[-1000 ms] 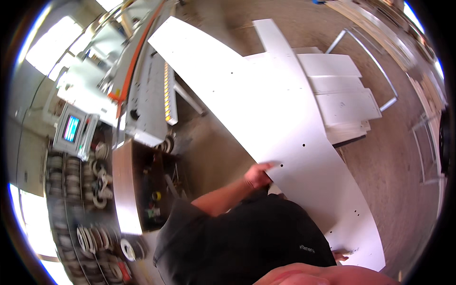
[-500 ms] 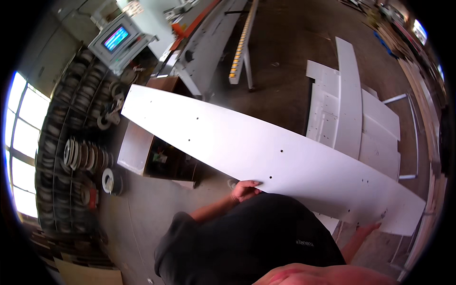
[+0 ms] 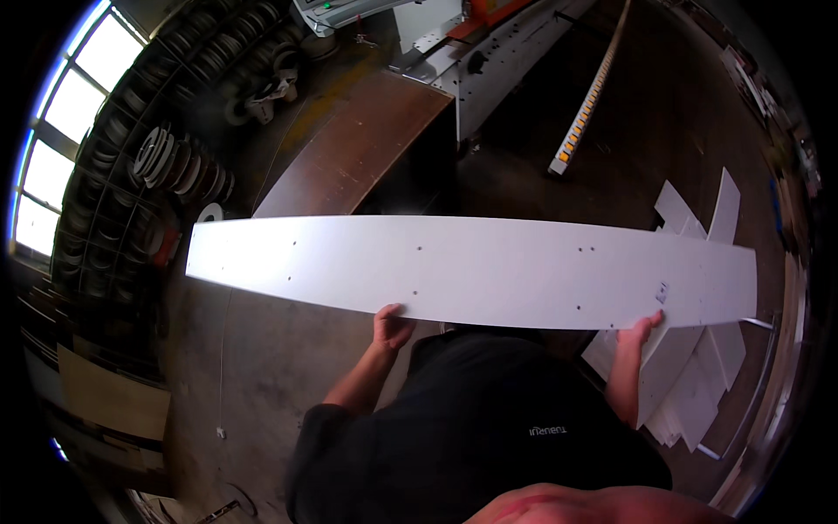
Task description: The person applies adhesive edge banding to the edges of white rectangular panels in a workshop. They position the panels on a machine, apply the strip, and use a tool to smooth it down. Another person assists by handing over panels and operating the machine.
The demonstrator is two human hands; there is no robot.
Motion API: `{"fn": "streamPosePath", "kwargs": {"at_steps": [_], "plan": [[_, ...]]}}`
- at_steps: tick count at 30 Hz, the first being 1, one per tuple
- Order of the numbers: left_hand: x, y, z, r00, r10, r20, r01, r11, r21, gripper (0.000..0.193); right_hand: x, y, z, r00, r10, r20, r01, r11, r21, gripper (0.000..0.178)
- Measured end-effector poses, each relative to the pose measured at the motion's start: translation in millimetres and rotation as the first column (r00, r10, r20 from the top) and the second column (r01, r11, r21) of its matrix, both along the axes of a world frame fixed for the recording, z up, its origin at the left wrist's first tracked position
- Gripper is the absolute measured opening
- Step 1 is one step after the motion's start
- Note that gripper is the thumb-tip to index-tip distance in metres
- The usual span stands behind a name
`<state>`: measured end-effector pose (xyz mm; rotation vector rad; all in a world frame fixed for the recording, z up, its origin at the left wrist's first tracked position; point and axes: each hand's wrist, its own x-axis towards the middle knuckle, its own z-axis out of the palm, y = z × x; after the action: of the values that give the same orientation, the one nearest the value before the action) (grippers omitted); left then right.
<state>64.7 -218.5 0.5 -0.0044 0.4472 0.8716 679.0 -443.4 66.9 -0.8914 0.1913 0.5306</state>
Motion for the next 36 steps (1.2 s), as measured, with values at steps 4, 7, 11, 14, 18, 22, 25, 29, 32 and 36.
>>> {"fn": "streamPosePath", "kwargs": {"at_steps": [4,7,11,14,18,22,25,29,32,36], "plan": [[1.2,52.4,15.6,0.939,0.322,-0.120,-0.340,0.923,-0.182,0.030,-14.7,138.1,-16.4,0.990,0.138,-0.008,-0.138,0.989,-0.050,0.069],[7.2,85.4,17.9,0.880,0.453,-0.140,-0.473,0.857,-0.203,0.030,-69.0,257.1,6.0,0.966,0.239,-0.097,-0.246,0.966,-0.075,0.071],[51.5,124.8,21.1,0.867,0.420,-0.269,-0.464,0.876,-0.129,0.041,-107.0,376.9,-2.1,0.867,0.425,-0.260,-0.464,0.879,-0.108,0.068],[65.2,169.0,10.6,0.814,0.438,-0.381,-0.522,0.839,-0.152,0.044,-131.9,459.6,-17.6,0.777,0.538,-0.328,-0.589,0.805,-0.075,0.061],[41.7,221.1,5.2,0.558,0.491,-0.669,-0.699,0.712,-0.061,0.045,-131.5,539.7,-14.2,0.529,0.758,-0.382,-0.849,0.483,-0.215,0.048],[-3.5,235.5,-25.7,0.570,0.600,-0.562,-0.696,0.715,0.058,0.040,-89.8,629.8,-35.8,0.541,0.730,-0.416,-0.831,0.391,-0.395,0.034],[-27.3,231.4,-36.8,0.481,0.563,-0.672,-0.698,0.710,0.094,0.043,-60.0,686.7,-39.7,0.547,0.783,-0.295,-0.764,0.324,-0.558,0.040],[-68.6,214.2,-34.4,0.458,0.491,-0.741,-0.762,0.646,-0.042,0.042,-42.5,767.7,-43.0,0.544,0.830,-0.123,-0.642,0.318,-0.698,0.062],[-71.0,219.9,-23.4,0.463,0.405,-0.788,-0.736,0.672,-0.087,0.042,-48.4,814.9,-52.3,0.492,0.865,-0.093,-0.689,0.322,-0.649,0.077],[-60.4,226.8,-2.0,0.425,0.337,-0.840,-0.774,0.617,-0.143,0.042,-76.5,860.8,-67.6,0.537,0.835,-0.119,-0.592,0.273,-0.758,0.053]]}}
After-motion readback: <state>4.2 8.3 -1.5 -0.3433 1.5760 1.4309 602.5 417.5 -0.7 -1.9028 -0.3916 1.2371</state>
